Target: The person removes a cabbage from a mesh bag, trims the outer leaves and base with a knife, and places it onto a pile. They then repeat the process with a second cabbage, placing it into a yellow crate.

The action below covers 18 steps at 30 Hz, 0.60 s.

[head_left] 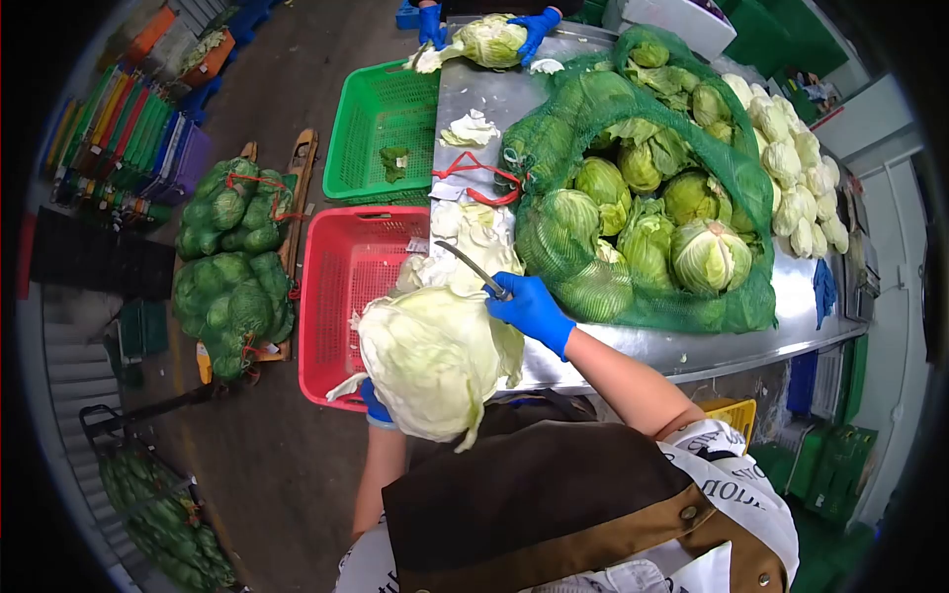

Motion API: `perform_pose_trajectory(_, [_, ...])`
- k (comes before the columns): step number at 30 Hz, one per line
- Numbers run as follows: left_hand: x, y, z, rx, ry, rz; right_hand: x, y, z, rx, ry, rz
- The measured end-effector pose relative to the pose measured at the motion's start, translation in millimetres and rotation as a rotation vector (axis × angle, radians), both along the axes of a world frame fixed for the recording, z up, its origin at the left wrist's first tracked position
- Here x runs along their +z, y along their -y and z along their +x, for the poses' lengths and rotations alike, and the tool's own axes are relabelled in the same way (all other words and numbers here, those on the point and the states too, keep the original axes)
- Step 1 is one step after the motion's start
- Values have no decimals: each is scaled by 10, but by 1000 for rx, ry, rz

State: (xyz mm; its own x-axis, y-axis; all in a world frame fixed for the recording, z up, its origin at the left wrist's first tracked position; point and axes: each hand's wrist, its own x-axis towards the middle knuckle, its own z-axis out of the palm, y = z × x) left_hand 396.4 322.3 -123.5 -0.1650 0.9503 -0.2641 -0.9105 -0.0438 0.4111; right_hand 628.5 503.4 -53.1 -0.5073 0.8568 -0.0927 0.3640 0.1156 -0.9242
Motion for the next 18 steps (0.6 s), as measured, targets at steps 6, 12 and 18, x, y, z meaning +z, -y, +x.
perform_pose_trajectory(6, [317, -360, 133, 194, -543, -96, 100, -81, 183, -187, 147, -49])
perform_pose_trajectory(12, [613, -579, 115, 70, -550, -15, 1081, 219, -397, 270, -248, 602])
perform_pose_trajectory(18, [316, -581, 139, 175, -838, -153, 803, 163, 125, -84, -522, -196])
